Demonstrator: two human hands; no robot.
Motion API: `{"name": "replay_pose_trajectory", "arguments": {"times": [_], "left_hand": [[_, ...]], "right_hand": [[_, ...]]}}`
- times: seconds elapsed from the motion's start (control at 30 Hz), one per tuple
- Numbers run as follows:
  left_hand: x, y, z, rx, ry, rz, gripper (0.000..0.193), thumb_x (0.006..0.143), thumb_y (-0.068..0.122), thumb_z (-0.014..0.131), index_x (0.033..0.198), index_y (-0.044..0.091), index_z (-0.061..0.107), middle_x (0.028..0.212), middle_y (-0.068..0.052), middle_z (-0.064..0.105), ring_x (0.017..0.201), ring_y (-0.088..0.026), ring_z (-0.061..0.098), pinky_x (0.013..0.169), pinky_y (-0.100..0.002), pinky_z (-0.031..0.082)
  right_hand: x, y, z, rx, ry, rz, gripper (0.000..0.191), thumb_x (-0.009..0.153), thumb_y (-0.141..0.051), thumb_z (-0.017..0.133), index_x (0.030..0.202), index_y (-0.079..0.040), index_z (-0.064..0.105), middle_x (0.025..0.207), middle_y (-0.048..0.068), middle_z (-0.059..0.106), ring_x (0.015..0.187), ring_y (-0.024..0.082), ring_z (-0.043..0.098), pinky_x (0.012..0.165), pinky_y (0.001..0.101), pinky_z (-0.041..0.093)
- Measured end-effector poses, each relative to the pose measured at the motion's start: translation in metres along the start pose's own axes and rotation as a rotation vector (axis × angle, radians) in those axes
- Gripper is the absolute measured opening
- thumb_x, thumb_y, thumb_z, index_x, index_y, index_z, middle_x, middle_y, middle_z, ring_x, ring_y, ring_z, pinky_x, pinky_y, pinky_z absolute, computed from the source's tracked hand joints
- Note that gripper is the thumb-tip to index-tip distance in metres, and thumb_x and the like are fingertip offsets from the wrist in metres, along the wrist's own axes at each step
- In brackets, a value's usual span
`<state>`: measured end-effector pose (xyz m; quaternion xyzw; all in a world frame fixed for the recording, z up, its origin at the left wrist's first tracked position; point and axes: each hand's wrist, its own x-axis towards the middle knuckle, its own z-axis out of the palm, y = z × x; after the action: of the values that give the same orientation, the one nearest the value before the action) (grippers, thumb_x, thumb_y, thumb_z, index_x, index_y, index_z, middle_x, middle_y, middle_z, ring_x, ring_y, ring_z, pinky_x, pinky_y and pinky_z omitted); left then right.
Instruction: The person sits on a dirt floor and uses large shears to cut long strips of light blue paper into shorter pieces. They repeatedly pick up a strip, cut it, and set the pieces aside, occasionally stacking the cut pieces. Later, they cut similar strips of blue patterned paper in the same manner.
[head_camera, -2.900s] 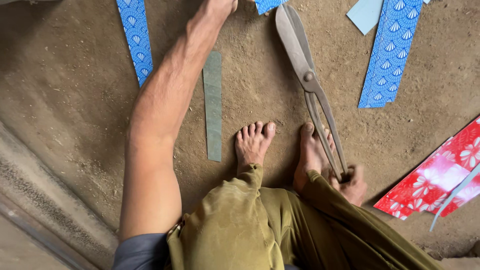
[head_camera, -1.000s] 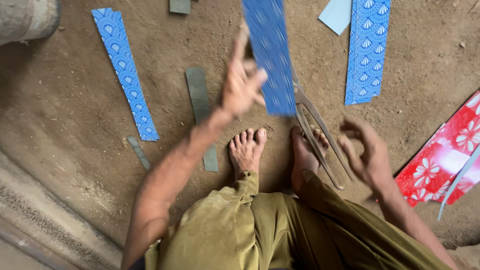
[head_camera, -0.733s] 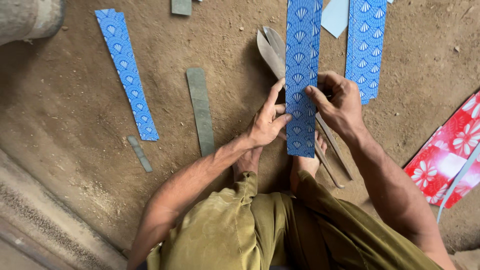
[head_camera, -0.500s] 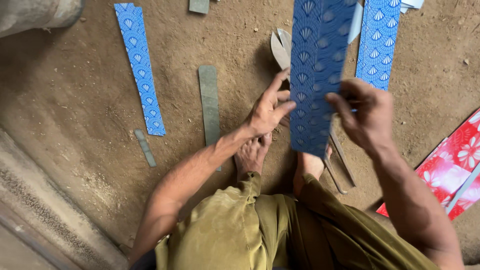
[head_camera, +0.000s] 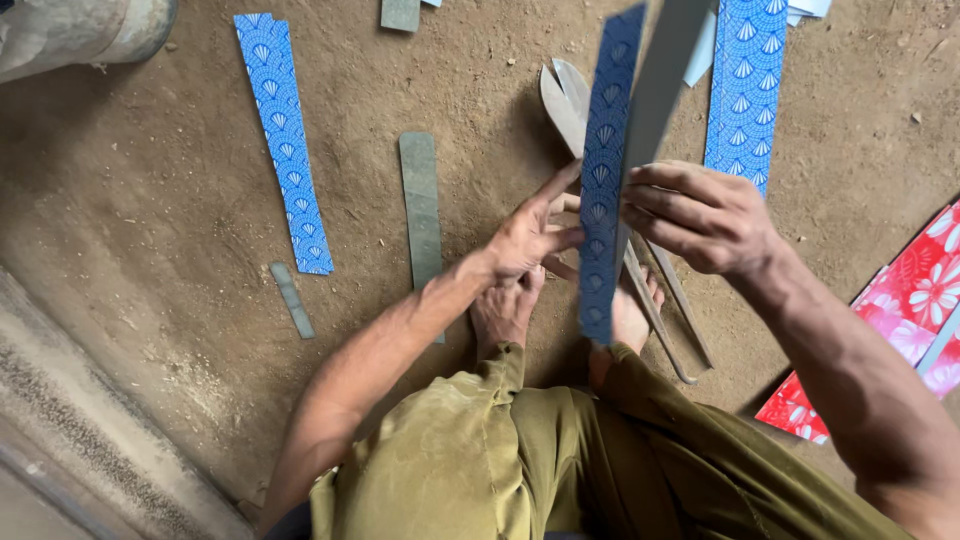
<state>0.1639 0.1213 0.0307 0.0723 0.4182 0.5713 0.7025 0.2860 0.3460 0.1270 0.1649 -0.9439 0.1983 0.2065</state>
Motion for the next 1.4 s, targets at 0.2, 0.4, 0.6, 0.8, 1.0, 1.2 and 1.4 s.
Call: {"name": "replay_pose_trajectory", "arguments": {"times": [0.2, 0.4, 0.6, 0.8, 1.0, 1.2, 1.4], "left_hand": [[-0.01, -0.015, -0.007, 0.209, 0.047, 0.25, 0.095, 0.099, -0.003, 0.068, 0.168, 0.031, 0.013, 0.117, -0.016, 0.069, 0.108, -0.029, 0.074, 0.088, -0.043, 0.071], [0.004, -0.031, -0.013, 0.212, 0.354, 0.212, 0.097, 0.091, -0.01, 0.063, 0.166, 0.027, 0.013, 0.099, -0.013, 0.07, 0.083, -0.025, 0.076, 0.065, -0.039, 0.072], [0.014, -0.046, -0.022, 0.332, 0.485, 0.309, 0.099, 0.092, -0.013, 0.056, 0.168, 0.027, 0.007, 0.097, -0.01, 0.064, 0.084, -0.021, 0.071, 0.069, -0.039, 0.073], [0.018, -0.051, -0.011, 0.507, 0.533, 0.239, 0.092, 0.097, -0.004, 0.046, 0.167, 0.021, -0.008, 0.107, -0.019, 0.071, 0.083, -0.024, 0.071, 0.075, -0.042, 0.065], [0.017, -0.057, -0.014, 0.761, 0.536, 0.419, 0.097, 0.099, -0.006, 0.052, 0.165, 0.017, -0.016, 0.153, -0.038, 0.035, 0.117, -0.043, 0.059, 0.095, -0.05, 0.058], [0.016, -0.06, -0.014, 0.558, 0.527, 0.338, 0.095, 0.098, -0.008, 0.05, 0.166, 0.022, -0.009, 0.131, -0.031, 0.06, 0.108, -0.035, 0.07, 0.089, -0.045, 0.063], [0.011, -0.063, -0.011, 0.471, 0.529, 0.15, 0.092, 0.098, -0.007, 0.047, 0.166, 0.025, -0.006, 0.113, -0.023, 0.073, 0.094, -0.028, 0.076, 0.077, -0.041, 0.067]], "right_hand": [[-0.014, -0.01, 0.037, 0.312, 0.06, 0.178, 0.005, 0.09, 0.001, 0.075, 0.093, -0.001, 0.078, 0.114, 0.013, 0.075, 0.123, 0.03, 0.07, 0.098, 0.0389, 0.064], [-0.036, -0.063, 0.067, 0.469, 0.079, 0.962, 0.044, 0.1, -0.001, 0.062, 0.144, -0.001, 0.055, 0.158, 0.025, 0.047, 0.139, 0.036, 0.057, 0.096, 0.0382, 0.058], [-0.044, -0.101, 0.063, 0.717, -0.25, 1.122, 0.107, 0.076, -0.019, 0.088, 0.16, -0.005, 0.023, 0.149, 0.027, 0.049, 0.133, 0.04, 0.055, 0.103, 0.0471, 0.052], [-0.038, -0.102, 0.064, 0.601, -0.472, 1.049, 0.128, 0.063, -0.013, 0.092, 0.162, -0.009, 0.011, 0.154, 0.024, 0.036, 0.134, 0.044, 0.048, 0.104, 0.0488, 0.05], [-0.045, -0.103, 0.071, 0.598, -0.577, 1.03, 0.132, 0.057, -0.012, 0.095, 0.159, -0.012, 0.012, 0.155, 0.027, 0.027, 0.137, 0.048, 0.041, 0.107, 0.0474, 0.047], [-0.054, -0.107, 0.079, 0.609, -0.267, 0.891, 0.124, 0.062, -0.014, 0.092, 0.16, -0.009, 0.017, 0.16, 0.029, 0.029, 0.147, 0.047, 0.036, 0.117, 0.0524, 0.04], [-0.06, -0.106, 0.08, 0.53, -0.291, 0.816, 0.11, 0.061, -0.015, 0.094, 0.155, -0.02, 0.038, 0.165, 0.027, 0.027, 0.147, 0.043, 0.041, 0.114, 0.0442, 0.047]]}}
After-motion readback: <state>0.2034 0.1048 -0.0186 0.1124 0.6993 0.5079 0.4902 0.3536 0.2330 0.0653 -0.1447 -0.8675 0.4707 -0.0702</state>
